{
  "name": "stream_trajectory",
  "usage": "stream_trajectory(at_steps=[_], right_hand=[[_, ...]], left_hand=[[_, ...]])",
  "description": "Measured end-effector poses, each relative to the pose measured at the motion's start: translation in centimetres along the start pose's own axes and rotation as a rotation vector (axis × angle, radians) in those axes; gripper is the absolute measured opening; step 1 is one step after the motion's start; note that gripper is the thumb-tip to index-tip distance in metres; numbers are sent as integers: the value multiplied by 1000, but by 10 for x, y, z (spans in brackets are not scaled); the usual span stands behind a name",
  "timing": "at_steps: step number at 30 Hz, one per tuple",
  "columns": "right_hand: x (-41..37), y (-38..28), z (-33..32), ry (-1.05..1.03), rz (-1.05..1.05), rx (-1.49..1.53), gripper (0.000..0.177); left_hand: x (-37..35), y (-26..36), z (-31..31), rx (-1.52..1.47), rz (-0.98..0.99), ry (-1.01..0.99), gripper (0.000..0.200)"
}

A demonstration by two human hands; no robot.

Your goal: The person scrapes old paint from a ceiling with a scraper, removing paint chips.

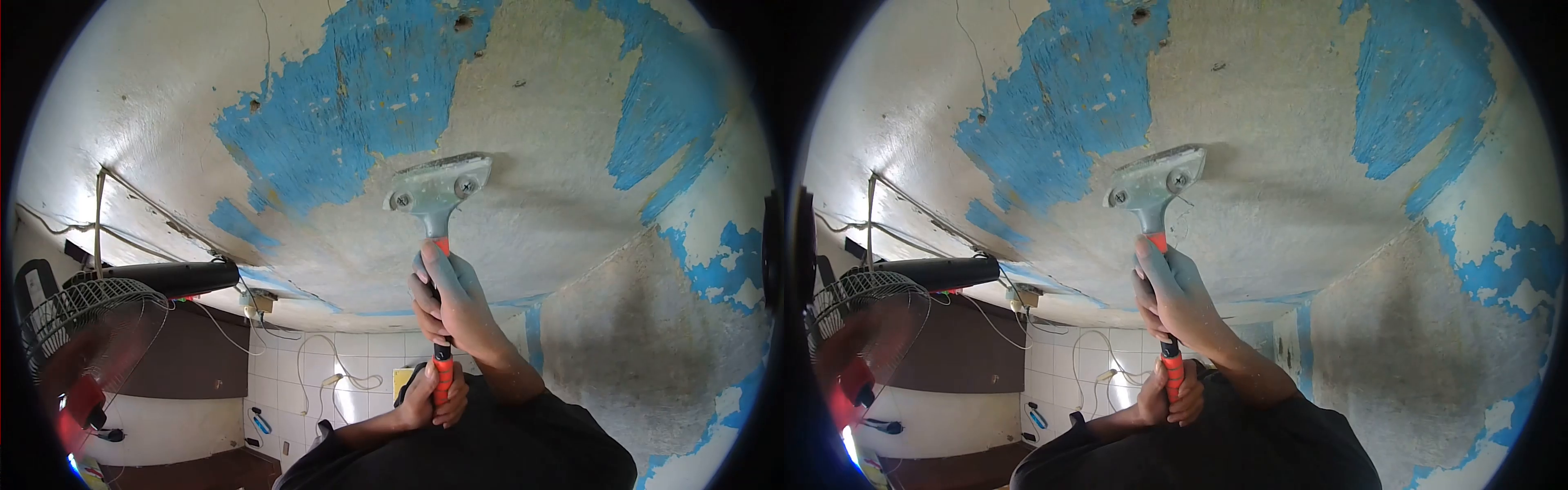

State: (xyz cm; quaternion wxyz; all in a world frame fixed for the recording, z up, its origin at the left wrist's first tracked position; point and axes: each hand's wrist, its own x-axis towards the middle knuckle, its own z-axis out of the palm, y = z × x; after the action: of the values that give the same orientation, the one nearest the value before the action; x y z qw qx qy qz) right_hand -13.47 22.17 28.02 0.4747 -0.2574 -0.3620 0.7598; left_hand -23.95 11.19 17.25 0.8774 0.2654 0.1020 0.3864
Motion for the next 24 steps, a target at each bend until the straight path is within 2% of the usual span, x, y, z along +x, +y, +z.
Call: stream_trajectory(at_steps=[4,10,14,16,19,24], right_hand=[[0,-7,3,-47,-3,-7,42],[1,4,2,11,6,-22,43],[15,-23,30,-88,-86,-92,41],[19,-35,37,-117,-122,-129,41],[17,-15,25,-51,-91,-113,40],[4,14,2,72,-22,-48,40]], left_hand=[[3,7,10,40,25,29,56],[-5,13,3,101,11,53,57],[9,38,17,101,136,9,56],[12,41,20,97,138,4,56],[7,27,2,100,134,15,55],[-7,16,-5,177,-15,100,59]])
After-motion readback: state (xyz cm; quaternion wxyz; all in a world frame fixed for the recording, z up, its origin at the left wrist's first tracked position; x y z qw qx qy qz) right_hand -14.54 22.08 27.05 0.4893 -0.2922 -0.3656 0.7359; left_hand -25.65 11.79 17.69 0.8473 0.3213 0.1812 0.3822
